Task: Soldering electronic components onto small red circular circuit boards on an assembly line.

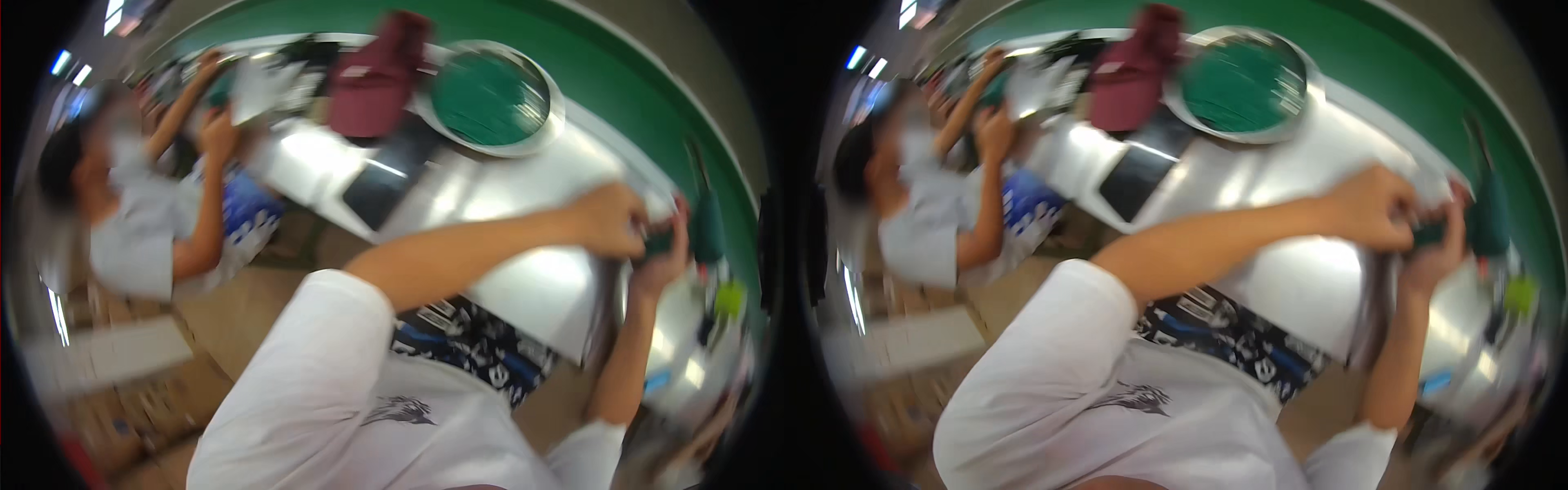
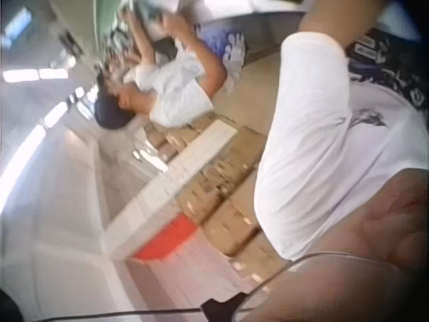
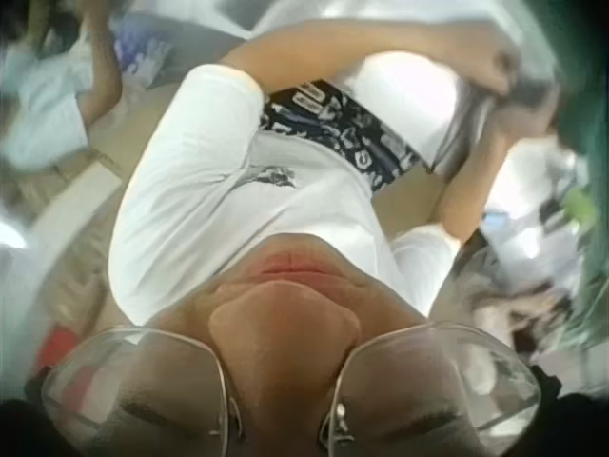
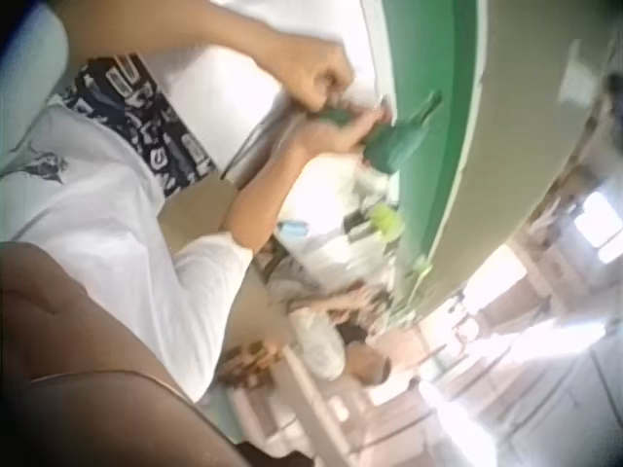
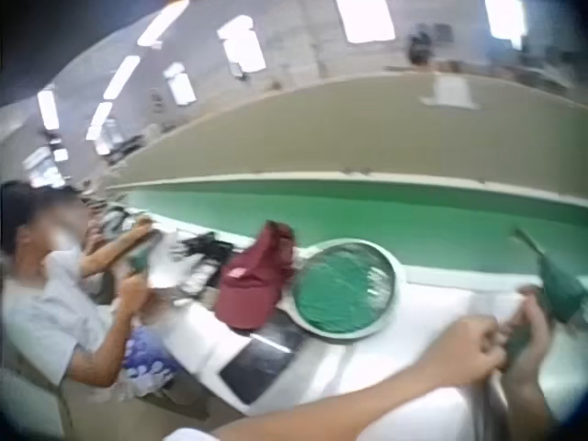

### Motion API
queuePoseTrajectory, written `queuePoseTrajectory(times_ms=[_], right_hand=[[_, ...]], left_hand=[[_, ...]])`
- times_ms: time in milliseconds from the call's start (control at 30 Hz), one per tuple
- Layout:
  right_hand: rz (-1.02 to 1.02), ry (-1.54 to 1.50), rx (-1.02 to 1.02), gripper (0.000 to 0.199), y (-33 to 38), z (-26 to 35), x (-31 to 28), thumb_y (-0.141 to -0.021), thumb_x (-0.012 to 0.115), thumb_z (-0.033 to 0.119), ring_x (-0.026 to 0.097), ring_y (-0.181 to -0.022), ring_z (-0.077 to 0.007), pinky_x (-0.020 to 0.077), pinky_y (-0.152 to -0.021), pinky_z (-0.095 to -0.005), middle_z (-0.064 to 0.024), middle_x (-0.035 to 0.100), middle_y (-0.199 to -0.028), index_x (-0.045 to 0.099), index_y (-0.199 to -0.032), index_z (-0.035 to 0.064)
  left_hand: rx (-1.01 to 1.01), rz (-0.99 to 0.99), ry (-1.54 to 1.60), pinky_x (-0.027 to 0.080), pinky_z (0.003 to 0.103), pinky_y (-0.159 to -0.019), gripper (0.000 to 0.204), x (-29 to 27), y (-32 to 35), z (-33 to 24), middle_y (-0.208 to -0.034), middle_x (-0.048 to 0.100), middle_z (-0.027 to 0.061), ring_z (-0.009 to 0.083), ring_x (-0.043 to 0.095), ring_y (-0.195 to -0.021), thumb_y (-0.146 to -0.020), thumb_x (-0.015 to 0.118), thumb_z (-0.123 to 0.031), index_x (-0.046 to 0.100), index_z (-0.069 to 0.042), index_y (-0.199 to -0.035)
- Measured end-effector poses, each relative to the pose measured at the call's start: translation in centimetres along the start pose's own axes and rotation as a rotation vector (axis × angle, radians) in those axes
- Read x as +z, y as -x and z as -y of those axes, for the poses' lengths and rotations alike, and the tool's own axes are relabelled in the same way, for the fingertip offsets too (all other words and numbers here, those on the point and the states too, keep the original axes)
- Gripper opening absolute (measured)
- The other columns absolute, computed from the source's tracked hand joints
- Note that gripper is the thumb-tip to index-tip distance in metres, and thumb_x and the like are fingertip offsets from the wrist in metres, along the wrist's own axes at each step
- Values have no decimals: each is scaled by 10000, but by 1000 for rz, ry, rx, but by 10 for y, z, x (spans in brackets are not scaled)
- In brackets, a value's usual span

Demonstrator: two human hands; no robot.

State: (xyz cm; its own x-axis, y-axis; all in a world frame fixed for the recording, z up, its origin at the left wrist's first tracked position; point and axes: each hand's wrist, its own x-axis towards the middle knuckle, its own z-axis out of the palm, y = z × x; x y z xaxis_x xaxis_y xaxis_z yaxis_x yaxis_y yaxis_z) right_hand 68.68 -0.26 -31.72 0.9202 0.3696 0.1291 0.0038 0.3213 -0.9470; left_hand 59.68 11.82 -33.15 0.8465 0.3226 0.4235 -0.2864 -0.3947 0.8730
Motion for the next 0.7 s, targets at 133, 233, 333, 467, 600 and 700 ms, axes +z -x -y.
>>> queuePoseTrajectory(times_ms=[133,233,333,467,600,700], right_hand=[[87,-36,-71,229,-4,1,31,-898,640,159,531,-655,-99,414,-610,-249,-27,603,-783,660,-1039,-19],[96,25,-167,207,-5,17,23,-924,606,161,517,-616,-112,419,-586,-265,-35,585,-754,645,-1011,-23],[108,84,-207,198,-1,20,19,-942,582,144,522,-632,-117,447,-599,-280,-51,599,-786,628,-1034,-25],[114,-10,-113,205,4,17,23,-932,596,154,530,-614,-121,447,-595,-275,-48,600,-784,637,-1031,-20],[67,43,-215,219,-2,6,27,-891,642,165,519,-627,-97,385,-580,-243,-15,590,-743,684,-993,-24],[30,10,-176,183,-3,11,21,-903,636,121,511,-629,-93,403,-585,-249,-34,626,-815,679,-983,-38]], left_hand=[[104,-6,-67,446,293,-533,207,-24,10,0,-605,582,74,153,540,-544,-635,748,-163,685,-31,-781],[3,50,-34,350,265,-498,179,-14,4,-18,-569,452,15,96,405,-525,-648,721,-124,667,-28,-789],[66,37,-17,331,268,-489,182,-6,5,-13,-577,440,3,88,386,-531,-641,723,-110,660,-24,-788],[166,-8,-69,342,277,-482,172,-7,8,-8,-608,470,19,105,399,-524,-642,724,-79,665,-36,-798],[390,-77,-195,409,319,-499,169,-15,9,-8,-665,537,66,187,506,-531,-665,745,-93,673,-64,-815],[434,-77,-229,486,370,-544,195,-9,9,-8,-741,592,82,264,597,-622,-677,732,-101,649,-81,-852]])
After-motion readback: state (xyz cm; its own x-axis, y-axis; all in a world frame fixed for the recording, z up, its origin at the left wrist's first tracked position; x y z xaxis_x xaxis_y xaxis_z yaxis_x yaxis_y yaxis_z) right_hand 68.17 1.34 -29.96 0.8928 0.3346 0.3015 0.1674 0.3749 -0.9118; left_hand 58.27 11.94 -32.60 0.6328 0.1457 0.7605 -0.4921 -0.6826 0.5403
